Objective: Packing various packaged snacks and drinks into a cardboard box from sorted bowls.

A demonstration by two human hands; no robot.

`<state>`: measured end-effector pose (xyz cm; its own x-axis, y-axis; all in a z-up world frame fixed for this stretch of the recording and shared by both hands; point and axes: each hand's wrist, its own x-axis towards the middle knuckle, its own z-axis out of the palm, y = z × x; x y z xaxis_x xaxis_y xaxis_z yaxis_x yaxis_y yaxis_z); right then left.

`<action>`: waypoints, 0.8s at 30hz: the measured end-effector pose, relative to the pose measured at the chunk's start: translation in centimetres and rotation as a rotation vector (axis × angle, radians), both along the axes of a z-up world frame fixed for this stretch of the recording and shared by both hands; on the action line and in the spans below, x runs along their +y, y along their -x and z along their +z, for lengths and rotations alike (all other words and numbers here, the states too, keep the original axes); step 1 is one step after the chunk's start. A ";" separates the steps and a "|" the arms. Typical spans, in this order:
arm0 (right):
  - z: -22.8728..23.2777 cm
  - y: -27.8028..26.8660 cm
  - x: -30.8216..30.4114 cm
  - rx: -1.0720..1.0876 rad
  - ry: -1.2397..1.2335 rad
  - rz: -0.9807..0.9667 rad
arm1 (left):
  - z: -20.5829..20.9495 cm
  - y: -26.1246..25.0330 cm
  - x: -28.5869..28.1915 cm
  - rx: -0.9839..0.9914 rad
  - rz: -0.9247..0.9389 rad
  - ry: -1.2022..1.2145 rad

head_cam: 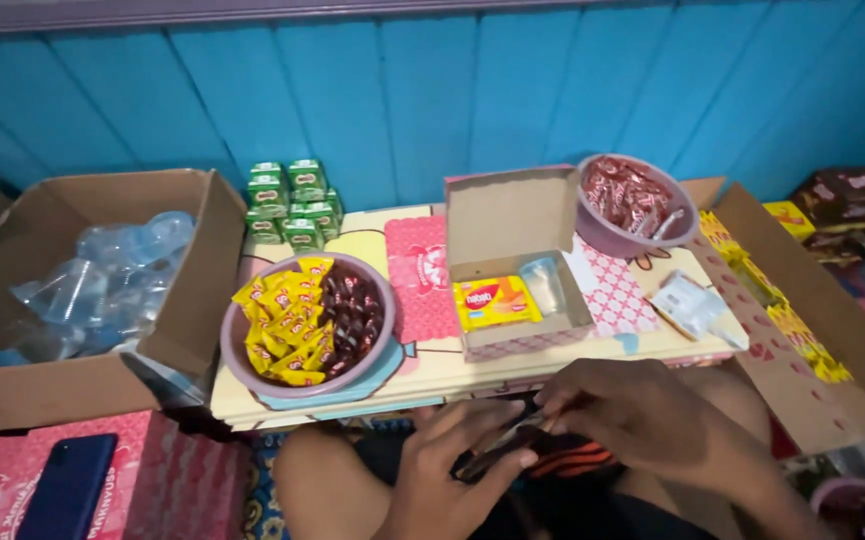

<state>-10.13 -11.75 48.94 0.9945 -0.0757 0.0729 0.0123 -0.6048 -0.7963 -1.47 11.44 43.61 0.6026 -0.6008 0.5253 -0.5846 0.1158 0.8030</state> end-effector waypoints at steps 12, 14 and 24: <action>7.0 -5.4 0.8 -0.055 0.373 0.261 | -0.8 -2.8 -1.6 0.069 0.113 0.291; 7.5 -6.7 0.4 -0.053 0.411 0.316 | -1.3 -3.8 -2.2 0.061 0.161 0.286; 6.2 -13.7 -1.7 -0.119 0.255 0.303 | -2.9 -9.6 -5.4 0.143 0.132 0.267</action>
